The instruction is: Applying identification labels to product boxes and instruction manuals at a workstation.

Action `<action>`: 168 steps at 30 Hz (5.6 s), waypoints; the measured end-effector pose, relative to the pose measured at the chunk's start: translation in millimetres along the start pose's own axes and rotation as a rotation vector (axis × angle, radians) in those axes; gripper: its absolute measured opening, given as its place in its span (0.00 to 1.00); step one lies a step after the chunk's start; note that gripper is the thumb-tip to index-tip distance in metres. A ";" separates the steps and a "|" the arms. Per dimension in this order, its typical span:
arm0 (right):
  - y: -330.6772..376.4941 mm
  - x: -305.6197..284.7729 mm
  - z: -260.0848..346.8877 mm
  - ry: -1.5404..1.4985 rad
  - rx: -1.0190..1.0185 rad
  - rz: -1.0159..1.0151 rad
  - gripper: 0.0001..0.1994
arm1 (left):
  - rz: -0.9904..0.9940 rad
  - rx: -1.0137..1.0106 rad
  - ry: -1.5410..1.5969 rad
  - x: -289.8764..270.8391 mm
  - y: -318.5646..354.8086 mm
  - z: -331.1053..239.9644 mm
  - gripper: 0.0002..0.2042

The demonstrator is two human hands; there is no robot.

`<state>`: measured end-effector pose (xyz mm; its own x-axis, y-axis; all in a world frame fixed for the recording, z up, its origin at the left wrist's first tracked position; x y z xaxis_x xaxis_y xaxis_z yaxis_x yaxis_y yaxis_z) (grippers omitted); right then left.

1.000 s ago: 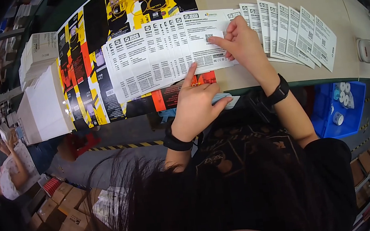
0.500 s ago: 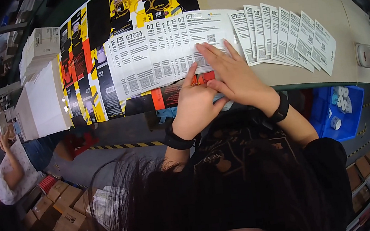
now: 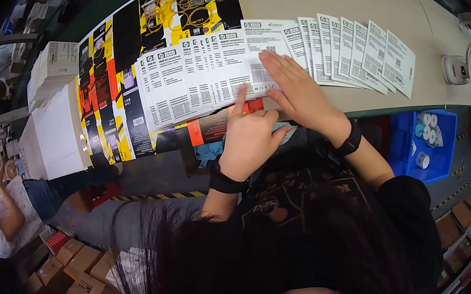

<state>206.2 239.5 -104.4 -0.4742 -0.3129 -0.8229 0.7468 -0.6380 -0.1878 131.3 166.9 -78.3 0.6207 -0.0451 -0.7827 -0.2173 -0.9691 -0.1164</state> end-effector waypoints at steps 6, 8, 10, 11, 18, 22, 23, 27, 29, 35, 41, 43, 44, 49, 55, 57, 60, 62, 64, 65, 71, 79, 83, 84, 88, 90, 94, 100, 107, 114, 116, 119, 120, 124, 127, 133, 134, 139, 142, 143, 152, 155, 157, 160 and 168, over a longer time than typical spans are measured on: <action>4.9 6.2 -4.3 0.036 -0.103 0.129 0.28 | 0.158 0.015 0.034 22.0 -6.9 -2.1 0.12; 11.3 12.4 1.1 0.238 -0.101 0.035 0.29 | 0.129 0.052 -0.026 26.3 -5.6 0.4 0.13; 14.3 17.6 4.0 0.342 -0.106 -0.016 0.30 | 0.107 0.070 -0.059 26.1 -7.2 0.1 0.13; 14.1 18.3 1.5 0.323 -0.059 -0.049 0.30 | 0.119 0.057 -0.060 26.2 -7.3 1.1 0.13; 14.2 14.1 -3.4 0.195 0.046 -0.172 0.33 | 0.141 0.054 0.020 15.1 -6.8 2.1 0.15; 10.2 12.6 0.5 0.223 -0.008 -0.097 0.33 | 0.079 0.036 0.006 8.8 -0.2 0.7 0.11; 9.6 9.3 2.6 0.174 -0.015 -0.077 0.32 | 0.078 0.011 0.013 4.8 2.5 -1.4 0.12; -1.8 1.9 11.1 0.123 -0.121 0.008 0.31 | 0.053 -0.044 0.034 -4.9 7.1 -2.0 0.12; -8.2 3.8 18.6 0.201 -0.291 0.103 0.30 | 0.026 -0.064 0.045 -8.7 6.8 1.3 0.13; 14.6 -22.6 -0.3 0.333 -0.175 0.176 0.29 | -0.014 -0.050 0.074 -11.9 13.4 -2.5 0.12; 30.6 -113.1 63.3 -1.050 -0.287 0.221 0.36 | -0.022 -0.098 0.219 -18.3 3.3 -4.4 0.08; 27.1 -136.5 99.1 -1.156 -0.461 0.237 0.41 | -0.063 -0.128 0.352 -21.4 -3.6 -11.5 0.08; 28.0 -147.6 118.4 -1.272 -0.666 0.274 0.47 | -0.119 -0.190 0.467 -22.0 -6.1 -10.6 0.07; 44.7 -184.9 147.6 -1.656 -1.096 0.441 0.48 | -0.323 -0.190 0.586 -17.6 -14.4 -13.9 0.04; 55.1 -187.8 133.8 -1.794 -1.125 0.536 0.38 | -0.394 -0.234 0.607 7.8 -28.4 -5.4 0.06; 69.7 -170.6 111.8 -1.368 -1.257 0.377 0.57 | -0.426 -0.306 0.581 13.4 -22.7 1.2 0.06; 83.5 -154.2 11.2 -1.116 0.006 0.085 0.50 | -0.381 -0.298 0.279 22.7 -27.5 -5.2 0.06; 109.8 -172.5 -73.5 -0.333 0.302 -0.284 0.34 | -0.346 -0.280 0.126 35.4 -38.1 -11.0 0.07; 158.7 -155.2 -162.9 -0.127 0.653 -0.434 0.30 | -0.279 -0.182 -0.105 47.3 -43.7 -21.8 0.07; 169.6 -156.9 -186.4 0.114 0.703 -0.436 0.31 | -0.241 -0.138 -0.218 51.9 -46.7 -25.9 0.08; 183.2 -139.1 -226.1 0.444 0.818 -0.236 0.36 | -0.166 -0.059 -0.265 63.9 -53.8 -38.8 0.09; 104.1 -106.8 -169.6 0.323 0.428 -0.165 0.38 | -0.340 -0.423 0.979 50.6 -47.7 7.2 0.09; 77.6 -90.6 -133.4 0.231 0.311 -0.180 0.38 | -0.436 -0.636 1.596 42.5 -60.4 18.5 0.10; 73.4 -88.1 -126.6 0.222 0.303 -0.166 0.38 | -0.420 -0.676 1.715 41.8 -66.2 17.7 0.11; 63.3 -78.8 -114.0 0.118 0.236 -0.125 0.38 | -0.197 -0.719 1.595 49.1 -87.2 17.5 0.09; 62.0 -73.4 -109.9 0.074 0.209 -0.113 0.38 | -0.113 -0.664 1.405 61.3 -99.4 14.2 0.07; 65.2 -75.5 -110.5 -0.209 0.231 -0.318 0.41 | -0.019 -0.426 0.886 68.7 -118.8 -11.6 0.04; 90.0 -136.2 -124.7 -1.025 0.290 -0.678 0.45 | -0.225 0.337 0.270 31.5 -114.6 -86.0 0.04; 109.7 -140.1 -125.7 -0.857 0.147 -0.479 0.41 | -0.268 0.215 0.570 40.5 -103.1 -82.1 0.03; 98.3 -115.8 -125.6 -0.552 0.144 -0.453 0.31 | -0.343 0.084 0.669 48.7 -103.8 -81.9 0.03; 70.2 -136.6 -123.1 -0.841 0.330 -0.451 0.25 | -0.333 -0.001 0.653 38.9 -108.3 -72.9 0.04; -3.6 -173.7 -153.7 -0.657 0.373 -0.419 0.20 | -0.499 -0.025 0.665 17.4 -102.6 -61.6 0.04; -30.0 -186.3 -168.7 -0.529 0.428 -0.397 0.20 | -0.576 -0.026 0.671 9.1 -98.9 -59.5 0.04; -110.0 -174.2 -276.3 -0.616 0.486 -0.079 0.27 | -0.470 -0.151 1.145 6.8 -89.9 -44.3 0.03; -117.4 -176.7 -329.8 0.018 0.798 -0.062 0.32 | -0.498 -0.178 1.095 -6.2 -75.0 -44.8 0.04; -82.6 -191.4 -237.6 0.994 0.566 -0.390 0.32 | -0.547 -0.184 1.138 -23.8 -61.7 -42.1 0.04; -84.8 -188.8 -226.2 0.710 0.435 -0.362 0.31 | -0.540 -0.204 1.135 -23.5 -58.7 -39.1 0.05; -13.8 -137.2 -48.7 -0.579 -0.013 0.359 0.14 | -0.560 -0.258 1.042 -17.8 -42.6 -20.6 0.07; 17.7 -106.9 -21.4 -0.457 0.103 0.491 0.08 | -0.573 -0.172 0.851 -24.5 -42.7 -19.2 0.09; 21.4 -104.6 -19.8 -0.476 0.159 0.378 0.07 | -0.581 -0.083 0.705 -29.8 -43.1 -22.7 0.10; 33.5 -75.5 -17.1 -0.596 0.335 0.130 0.05 | -0.584 0.020 0.500 -28.7 -32.2 -33.8 0.13; 29.8 -77.4 -18.2 -0.666 0.328 0.039 0.05 | -0.618 -0.148 0.742 -12.7 -29.5 -22.4 0.13; 25.5 -85.5 -18.7 -0.752 0.272 -0.115 0.06 | -0.631 -0.239 0.858 -7.8 -26.4 -15.8 0.13; 26.1 -84.1 -30.0 -0.681 0.187 -0.043 0.08 | -0.557 -0.190 0.729 -6.8 -29.8 -19.4 0.14; 26.5 -87.5 -39.8 -1.021 0.294 -0.294 0.25 | -0.426 -0.393 0.763 1.6 -25.3 -7.6 0.09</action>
<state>286.0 277.9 -58.7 -0.8787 -0.4692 0.0884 0.4658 -0.8831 -0.0569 143.5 189.5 -72.0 0.9430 0.3184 -0.0966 0.3220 -0.9465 0.0229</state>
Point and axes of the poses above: each hand's wrist, its own y-axis away from the middle knuckle, its own x-axis out of the palm, z = x × y, the point moved 6 cm from there along -y, towards the middle knuckle, and after that the axes turned 8 degrees about y, right-handed, at the moved point
